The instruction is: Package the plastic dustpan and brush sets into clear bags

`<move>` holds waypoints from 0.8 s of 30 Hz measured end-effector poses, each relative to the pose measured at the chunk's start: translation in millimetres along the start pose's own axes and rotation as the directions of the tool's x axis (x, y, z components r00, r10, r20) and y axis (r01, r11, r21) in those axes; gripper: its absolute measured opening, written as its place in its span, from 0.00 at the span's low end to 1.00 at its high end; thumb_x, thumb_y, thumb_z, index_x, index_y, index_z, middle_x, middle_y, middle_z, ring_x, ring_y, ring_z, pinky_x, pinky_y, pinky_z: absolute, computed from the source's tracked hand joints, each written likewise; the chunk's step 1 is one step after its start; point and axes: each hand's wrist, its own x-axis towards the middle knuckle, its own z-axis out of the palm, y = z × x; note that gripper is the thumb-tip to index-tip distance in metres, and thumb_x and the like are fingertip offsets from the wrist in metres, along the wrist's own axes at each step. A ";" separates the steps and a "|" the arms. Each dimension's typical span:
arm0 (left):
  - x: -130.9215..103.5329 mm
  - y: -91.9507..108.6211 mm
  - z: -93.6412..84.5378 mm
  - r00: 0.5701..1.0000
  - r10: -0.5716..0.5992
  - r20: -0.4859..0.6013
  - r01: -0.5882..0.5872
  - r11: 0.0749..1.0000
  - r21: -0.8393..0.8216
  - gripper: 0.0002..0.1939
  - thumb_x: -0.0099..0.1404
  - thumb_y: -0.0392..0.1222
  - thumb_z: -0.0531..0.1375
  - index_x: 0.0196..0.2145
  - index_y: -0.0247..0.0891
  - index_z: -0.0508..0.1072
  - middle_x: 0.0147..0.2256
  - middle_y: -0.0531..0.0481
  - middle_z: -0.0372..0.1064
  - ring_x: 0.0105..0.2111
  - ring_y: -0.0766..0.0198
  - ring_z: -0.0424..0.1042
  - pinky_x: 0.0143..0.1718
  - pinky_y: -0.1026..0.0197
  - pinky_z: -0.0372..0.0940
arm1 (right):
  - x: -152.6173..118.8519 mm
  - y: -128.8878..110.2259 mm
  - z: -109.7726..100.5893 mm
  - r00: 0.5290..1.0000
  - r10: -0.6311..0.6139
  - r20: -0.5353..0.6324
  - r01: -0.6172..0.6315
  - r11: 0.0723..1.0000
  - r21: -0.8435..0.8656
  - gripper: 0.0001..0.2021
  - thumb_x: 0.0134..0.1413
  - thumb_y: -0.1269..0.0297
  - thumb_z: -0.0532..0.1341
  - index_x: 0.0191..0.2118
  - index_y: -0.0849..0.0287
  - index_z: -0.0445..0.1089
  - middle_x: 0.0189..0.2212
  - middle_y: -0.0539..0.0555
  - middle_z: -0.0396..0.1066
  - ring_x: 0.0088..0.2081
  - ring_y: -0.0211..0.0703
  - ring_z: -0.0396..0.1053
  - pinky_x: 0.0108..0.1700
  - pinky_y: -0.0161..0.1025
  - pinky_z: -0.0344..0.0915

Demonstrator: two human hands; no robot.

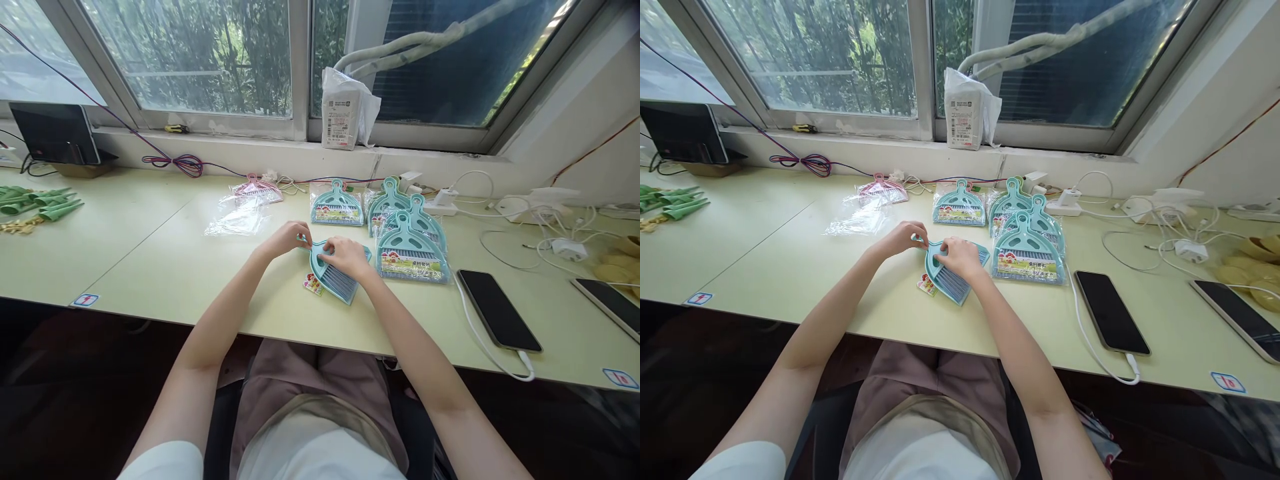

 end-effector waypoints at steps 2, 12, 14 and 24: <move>1.0 1.7 1.0 0.999 0.031 0.022 -0.030 0.999 -0.043 0.05 0.57 0.40 0.64 0.27 0.38 0.79 0.31 0.48 0.71 0.29 0.65 0.69 0.35 0.62 0.63 | 0.5 0.3 0.2 1.000 0.003 0.012 -0.003 1.000 0.010 0.10 0.54 0.54 0.62 0.34 0.54 0.72 0.40 0.51 0.76 0.40 0.43 0.71 0.35 0.36 0.57; 7.1 8.7 11.7 0.996 -0.087 0.035 0.083 0.992 0.094 0.10 0.53 0.30 0.61 0.26 0.41 0.81 0.28 0.51 0.75 0.31 0.63 0.71 0.33 0.64 0.61 | 6.8 13.7 5.2 0.994 0.063 0.094 -0.074 0.989 0.125 0.12 0.49 0.49 0.65 0.32 0.51 0.74 0.35 0.47 0.76 0.38 0.41 0.71 0.32 0.34 0.55; 8.8 10.4 12.3 0.992 -0.110 0.059 0.103 0.989 0.102 0.09 0.53 0.31 0.61 0.27 0.41 0.81 0.29 0.51 0.76 0.32 0.61 0.72 0.34 0.63 0.62 | 7.5 15.3 5.7 0.992 0.073 0.107 -0.086 0.989 0.121 0.12 0.48 0.49 0.65 0.32 0.51 0.74 0.35 0.46 0.76 0.38 0.41 0.71 0.32 0.34 0.54; 1.1 9.3 15.5 0.981 -0.156 -0.118 0.156 0.988 -0.007 0.07 0.59 0.39 0.60 0.31 0.41 0.79 0.34 0.49 0.74 0.33 0.62 0.71 0.37 0.61 0.63 | 4.0 8.3 5.4 0.995 0.095 0.037 -0.100 0.984 0.149 0.11 0.49 0.51 0.65 0.33 0.52 0.76 0.36 0.48 0.77 0.38 0.43 0.72 0.34 0.36 0.58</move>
